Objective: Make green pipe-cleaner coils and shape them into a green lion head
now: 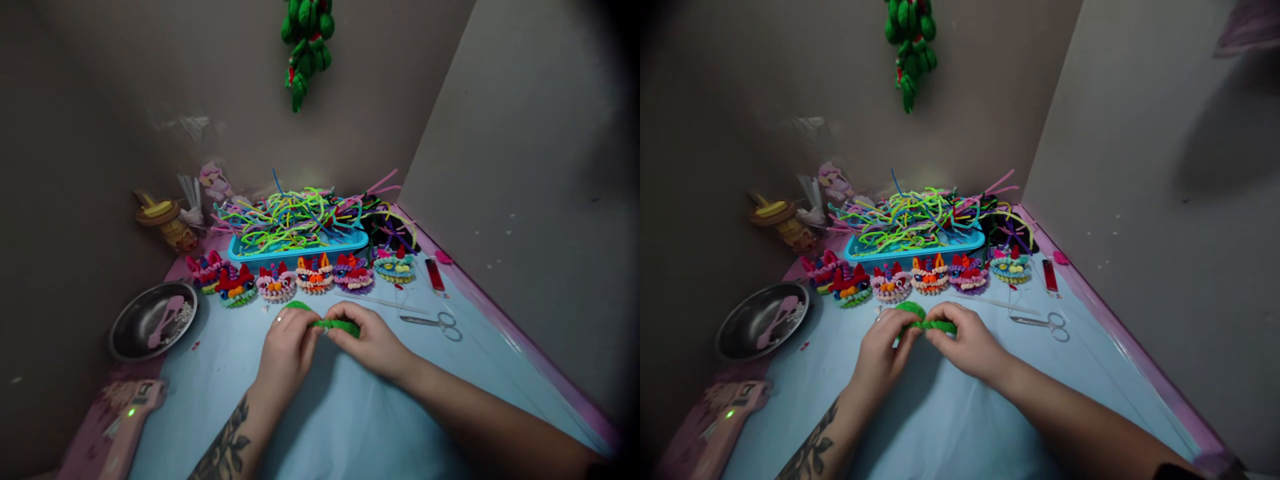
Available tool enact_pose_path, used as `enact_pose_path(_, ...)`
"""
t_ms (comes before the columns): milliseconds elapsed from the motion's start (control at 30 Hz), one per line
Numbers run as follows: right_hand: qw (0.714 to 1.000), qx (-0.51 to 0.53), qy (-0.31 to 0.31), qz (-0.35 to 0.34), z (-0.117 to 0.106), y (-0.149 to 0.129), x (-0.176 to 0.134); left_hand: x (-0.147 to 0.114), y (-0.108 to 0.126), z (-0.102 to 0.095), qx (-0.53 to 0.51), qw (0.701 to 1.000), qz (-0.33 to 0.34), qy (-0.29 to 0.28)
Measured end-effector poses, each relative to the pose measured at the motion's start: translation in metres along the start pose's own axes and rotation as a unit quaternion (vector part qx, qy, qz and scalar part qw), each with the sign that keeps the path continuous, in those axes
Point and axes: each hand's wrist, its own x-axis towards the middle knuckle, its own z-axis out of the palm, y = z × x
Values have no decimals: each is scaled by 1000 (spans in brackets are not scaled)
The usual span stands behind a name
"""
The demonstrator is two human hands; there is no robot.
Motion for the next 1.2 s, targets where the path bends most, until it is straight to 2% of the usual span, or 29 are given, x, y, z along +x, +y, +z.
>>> enact_pose_path(200, 998, -54, 29, -14, 0, -1, -2, 1, -1, 1, -34, 999, -24, -4)
enact_pose_path(400, 990, -102, 35, -92, 0, 5, -3, 2, -2, 2, -45, 998, -35, -12)
enact_pose_path(567, 984, -114, 31, -130, -1, 7, -3, 2, -1, 3, -59, 997, -51, -26)
enact_pose_path(867, 970, -152, 51, -180, 1, 11, -5, 5, 3, -1, -108, 984, -138, -28)
enact_pose_path(1200, 955, -178, 55, -231, 1, 12, -6, 5, 4, 1, -125, 978, -161, -41)
